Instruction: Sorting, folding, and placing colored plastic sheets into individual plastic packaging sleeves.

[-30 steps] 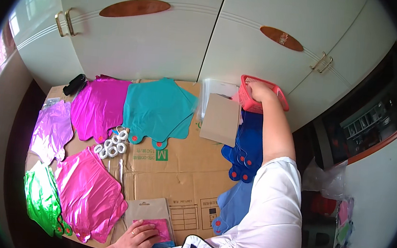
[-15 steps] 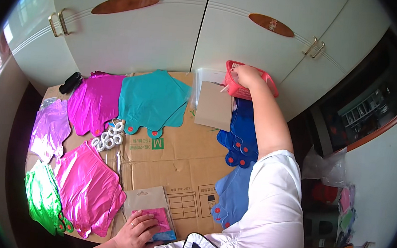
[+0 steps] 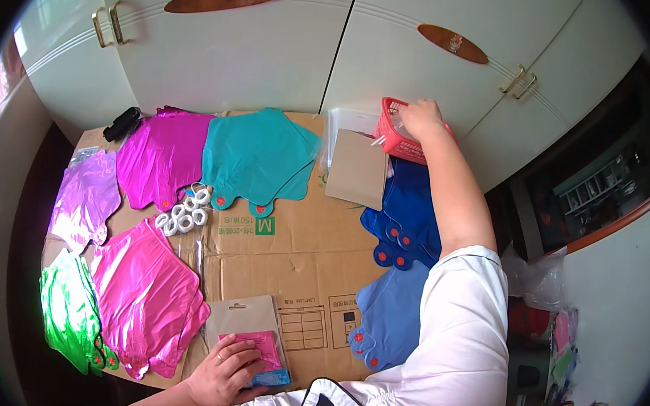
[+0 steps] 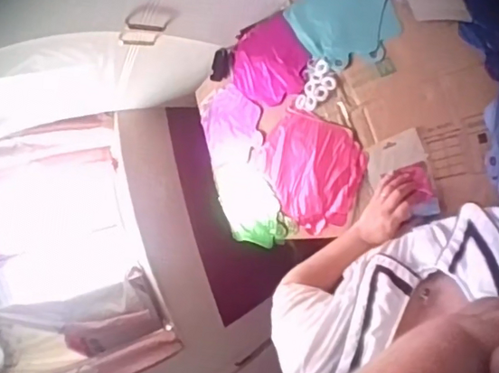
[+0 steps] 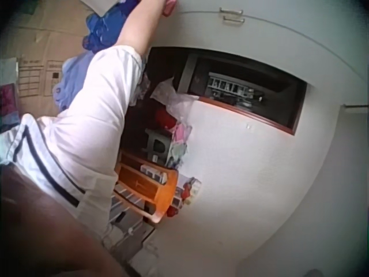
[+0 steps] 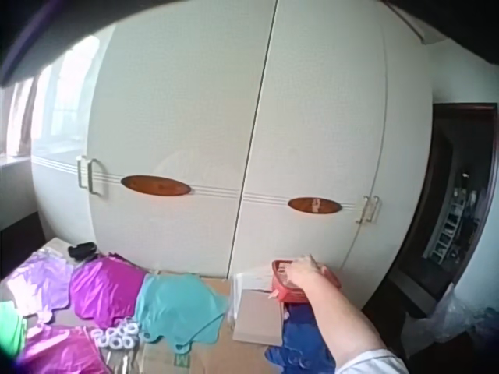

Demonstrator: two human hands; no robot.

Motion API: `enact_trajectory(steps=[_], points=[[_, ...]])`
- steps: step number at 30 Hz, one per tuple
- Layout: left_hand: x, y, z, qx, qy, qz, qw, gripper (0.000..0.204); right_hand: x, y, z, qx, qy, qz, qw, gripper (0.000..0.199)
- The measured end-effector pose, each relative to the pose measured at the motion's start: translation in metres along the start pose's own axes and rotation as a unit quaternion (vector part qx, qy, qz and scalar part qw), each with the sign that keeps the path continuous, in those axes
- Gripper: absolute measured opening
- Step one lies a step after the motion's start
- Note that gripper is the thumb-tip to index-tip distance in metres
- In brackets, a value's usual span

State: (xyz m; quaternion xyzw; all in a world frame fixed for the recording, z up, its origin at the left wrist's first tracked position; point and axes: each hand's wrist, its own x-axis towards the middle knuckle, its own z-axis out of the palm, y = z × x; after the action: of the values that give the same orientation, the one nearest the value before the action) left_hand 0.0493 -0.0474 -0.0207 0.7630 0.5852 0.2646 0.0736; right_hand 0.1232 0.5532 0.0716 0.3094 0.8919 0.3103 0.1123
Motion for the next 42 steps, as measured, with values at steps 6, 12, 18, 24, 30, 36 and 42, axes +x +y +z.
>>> enact_trajectory(steps=[6,12,18,24,30,36,42], points=[[0.001,0.0,-0.001,-0.003,0.006,0.0,1.0,0.054,-0.004,0.012,0.017,0.068,0.007,0.084,0.994,0.029],[0.004,0.0,-0.003,-0.004,0.004,0.002,1.0,0.05,-0.001,0.027,-0.001,0.028,-0.015,0.15,0.988,0.03],[0.003,0.0,-0.003,-0.009,0.002,0.002,1.0,0.049,-0.031,0.038,-0.075,0.081,0.034,0.142,0.986,0.03],[0.0,0.002,-0.004,-0.02,0.011,-0.003,1.0,0.05,-0.079,-0.058,-0.129,0.348,-0.152,-0.13,0.916,0.023],[-0.002,0.0,-0.003,-0.031,0.017,0.005,0.999,0.051,-0.114,-0.165,-0.084,0.281,-0.099,-0.146,0.943,0.025],[-0.006,0.001,-0.001,-0.04,0.037,0.009,0.998,0.049,-0.133,-0.159,-0.068,0.377,0.029,-0.149,0.914,0.03],[-0.009,0.001,0.0,-0.052,0.046,0.008,0.998,0.047,-0.164,-0.182,-0.098,0.352,0.097,-0.173,0.915,0.012]])
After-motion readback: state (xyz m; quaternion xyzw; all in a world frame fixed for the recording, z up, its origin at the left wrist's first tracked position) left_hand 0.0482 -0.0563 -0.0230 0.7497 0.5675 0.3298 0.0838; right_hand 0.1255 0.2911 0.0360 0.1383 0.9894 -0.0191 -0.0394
